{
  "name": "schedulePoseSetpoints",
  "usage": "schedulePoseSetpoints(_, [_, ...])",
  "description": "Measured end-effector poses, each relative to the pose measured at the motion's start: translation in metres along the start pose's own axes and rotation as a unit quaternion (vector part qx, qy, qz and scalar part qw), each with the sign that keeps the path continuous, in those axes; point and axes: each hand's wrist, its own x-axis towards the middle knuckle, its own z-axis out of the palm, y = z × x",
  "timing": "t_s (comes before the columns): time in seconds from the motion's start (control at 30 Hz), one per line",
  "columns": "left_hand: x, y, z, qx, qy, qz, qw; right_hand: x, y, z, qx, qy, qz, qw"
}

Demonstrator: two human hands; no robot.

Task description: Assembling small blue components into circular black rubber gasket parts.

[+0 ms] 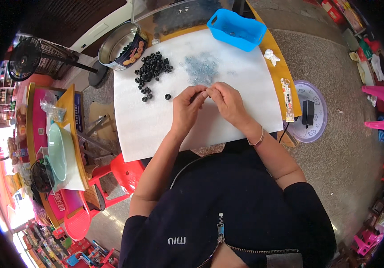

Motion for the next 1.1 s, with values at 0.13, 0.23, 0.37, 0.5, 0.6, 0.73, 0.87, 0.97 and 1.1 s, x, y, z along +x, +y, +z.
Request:
schedulePoseSetpoints(0.13, [-0.009,0.006,0.000,0.013,0.005,-0.012,1.000,-0.004,-0.010,-0.003,0.035,-0.018,0.018,0.999])
schedulePoseSetpoints(0.23, [-0.014,0.005,0.002,-0.030,0.010,-0.017,0.999,-0.009,-0.008,-0.002,0.056,-0.026,0.026,0.998])
schedulePoseSetpoints(0.37, [-0.018,-0.001,0.004,-0.061,0.028,0.001,0.998,-0.012,-0.009,0.000,0.046,-0.017,0.012,0.999])
schedulePoseSetpoints(0.5, [-0.020,-0.002,0.011,-0.099,0.043,0.019,0.994,-0.013,-0.014,-0.001,0.041,0.004,0.013,0.999])
schedulePoseSetpoints(0.6, [-0.021,0.003,0.013,-0.139,0.052,0.003,0.989,-0.013,-0.018,-0.001,0.010,0.032,-0.016,0.999])
schedulePoseSetpoints(0.73, [-0.021,0.008,0.015,-0.170,0.061,-0.025,0.983,-0.012,-0.018,0.000,-0.037,0.055,-0.068,0.995])
schedulePoseSetpoints(0.87, [-0.020,0.008,0.014,-0.255,0.055,-0.081,0.962,-0.011,-0.015,0.002,-0.098,0.091,-0.135,0.982])
schedulePoseSetpoints(0.97, [-0.021,0.009,0.012,-0.291,0.044,-0.092,0.951,-0.011,-0.018,0.001,-0.131,0.089,-0.151,0.976])
schedulePoseSetpoints(1.1, [-0.021,0.006,0.011,-0.289,0.030,-0.075,0.954,-0.011,-0.020,0.005,-0.093,0.099,-0.127,0.983])
